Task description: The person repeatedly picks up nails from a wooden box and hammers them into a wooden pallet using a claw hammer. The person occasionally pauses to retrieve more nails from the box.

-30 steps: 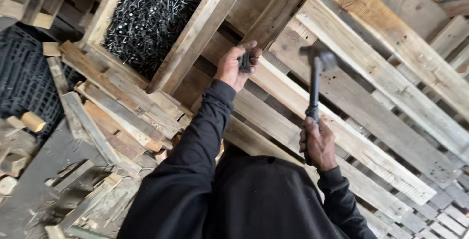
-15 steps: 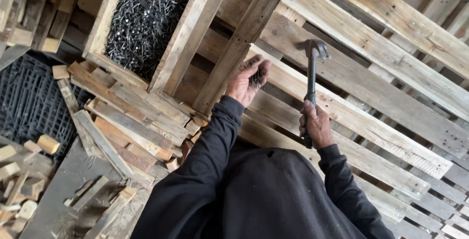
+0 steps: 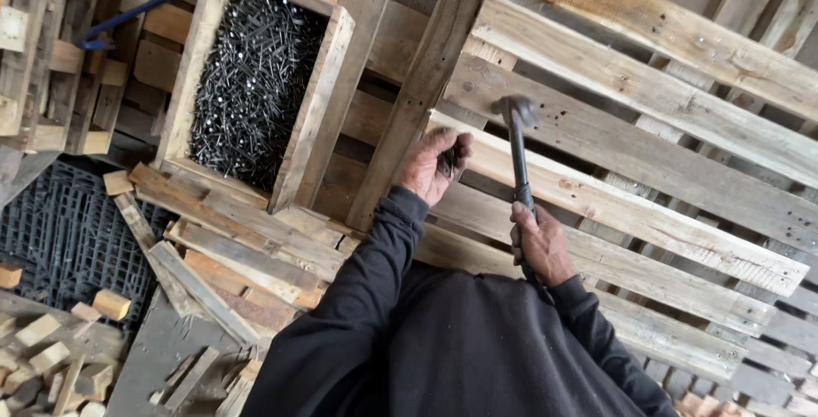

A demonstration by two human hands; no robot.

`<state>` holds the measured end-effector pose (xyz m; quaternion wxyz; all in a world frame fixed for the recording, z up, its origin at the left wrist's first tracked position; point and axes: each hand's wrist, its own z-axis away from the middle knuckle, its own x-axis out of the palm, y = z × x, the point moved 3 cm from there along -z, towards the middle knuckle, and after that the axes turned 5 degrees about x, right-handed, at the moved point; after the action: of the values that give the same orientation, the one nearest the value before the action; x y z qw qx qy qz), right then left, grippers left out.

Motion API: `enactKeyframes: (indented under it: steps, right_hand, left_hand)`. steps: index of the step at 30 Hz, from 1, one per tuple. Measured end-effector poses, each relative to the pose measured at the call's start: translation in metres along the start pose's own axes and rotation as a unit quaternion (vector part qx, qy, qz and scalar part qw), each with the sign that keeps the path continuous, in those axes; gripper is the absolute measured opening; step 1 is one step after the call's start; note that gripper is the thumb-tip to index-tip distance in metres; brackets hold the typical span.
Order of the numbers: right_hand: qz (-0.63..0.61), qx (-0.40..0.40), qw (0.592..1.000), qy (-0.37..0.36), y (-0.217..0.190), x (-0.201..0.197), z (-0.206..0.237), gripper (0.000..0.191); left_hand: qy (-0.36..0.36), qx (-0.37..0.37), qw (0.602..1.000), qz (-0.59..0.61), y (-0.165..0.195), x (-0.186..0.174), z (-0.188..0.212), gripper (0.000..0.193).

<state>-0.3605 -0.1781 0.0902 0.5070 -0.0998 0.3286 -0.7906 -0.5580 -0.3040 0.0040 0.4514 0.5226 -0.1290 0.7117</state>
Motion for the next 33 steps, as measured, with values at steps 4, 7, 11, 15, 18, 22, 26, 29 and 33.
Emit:
enactKeyframes:
  steps: [4,7,11,15,18,22,26,29,33]
  right_hand:
    - [-0.002,-0.062,0.998,0.004,-0.009,-0.001,0.001,0.051]
    - [0.025,-0.117,0.993,0.001,-0.012,0.004,-0.012,0.051]
    - [0.09,0.006,0.996,0.01,-0.007,0.007,-0.042,0.052]
    - [0.054,0.019,0.998,-0.021,-0.008,0.004,-0.047,0.051]
    - [0.064,0.027,0.998,0.005,-0.007,0.002,-0.038,0.049]
    - [0.032,-0.037,0.999,-0.001,-0.009,0.008,-0.034,0.053]
    - [0.132,-0.006,0.991,0.022,-0.01,0.009,-0.038,0.053]
    - [0.072,0.021,0.997,-0.002,-0.015,0.006,-0.033,0.054]
    - [0.034,-0.051,0.998,0.003,-0.033,0.003,-0.015,0.049]
  left_hand:
    - [0.032,0.033,0.999,0.013,0.019,-0.001,-0.019,0.016]
    - [0.022,0.08,0.996,-0.038,0.032,-0.001,-0.034,0.023]
    - [0.06,0.087,0.993,-0.057,0.038,0.001,-0.051,0.022]
    - [0.072,0.096,0.988,-0.095,0.039,0.003,-0.061,0.023]
    - [0.093,0.139,0.971,-0.172,0.037,0.001,-0.07,0.019]
    - [0.074,0.361,0.859,-0.354,0.035,0.006,-0.082,0.018]
    - [0.103,0.399,0.704,-0.579,0.022,0.006,-0.094,0.012]
    - [0.082,0.436,0.643,-0.625,0.017,0.002,-0.094,0.016]
    - [0.067,0.443,0.567,-0.691,0.012,-0.002,-0.094,0.021]
